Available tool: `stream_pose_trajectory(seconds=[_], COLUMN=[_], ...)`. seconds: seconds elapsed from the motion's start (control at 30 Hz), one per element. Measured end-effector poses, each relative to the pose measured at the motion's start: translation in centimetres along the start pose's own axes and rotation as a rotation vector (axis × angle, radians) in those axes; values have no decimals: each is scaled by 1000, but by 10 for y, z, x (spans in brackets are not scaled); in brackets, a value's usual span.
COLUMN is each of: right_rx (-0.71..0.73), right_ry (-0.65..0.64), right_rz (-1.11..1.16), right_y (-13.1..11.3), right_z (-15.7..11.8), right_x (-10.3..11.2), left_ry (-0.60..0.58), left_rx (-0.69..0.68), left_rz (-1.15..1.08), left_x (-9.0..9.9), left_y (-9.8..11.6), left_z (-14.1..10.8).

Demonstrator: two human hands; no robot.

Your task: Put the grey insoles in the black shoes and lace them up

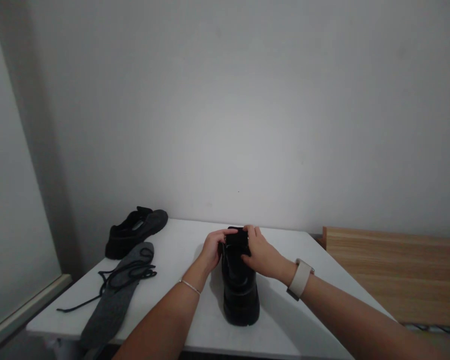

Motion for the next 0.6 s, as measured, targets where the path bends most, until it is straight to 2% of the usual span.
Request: stream_pose_trajectory(seconds=[0.13,0.23,0.33,0.43,0.5,0.6], right_rx=[-4,-97,-120,-38,40,169], right_ry=[112,48,-41,-68,-8,87], right_rz=[111,52,-120,-350,-474,-459], right_y=[17,26,21,-2,-26,-72], right_z=[3,5,6,7,9,13], right_x=[-13,-9,6,25,35,31], left_ry=[7,-10,-24,-6,18,85], left_rx=[-86,-102,-118,-129,-122,-62], left_rz=[63,86,102,95,138,373], left_x=[0,-1,-4,-9,-13,-17], left_y=[2,0,0,1,4,8], left_z=[0,-1,-4,-8,-11,-13])
Point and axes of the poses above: each hand's wrist, its own z-axis towards the middle knuckle, its own x-axis out of the back of the hand, y = z × x, the point moved 3 cm from there along z, towards the middle knuckle, and after that the axes turned 6 degrees about z, right-handed, at the moved point
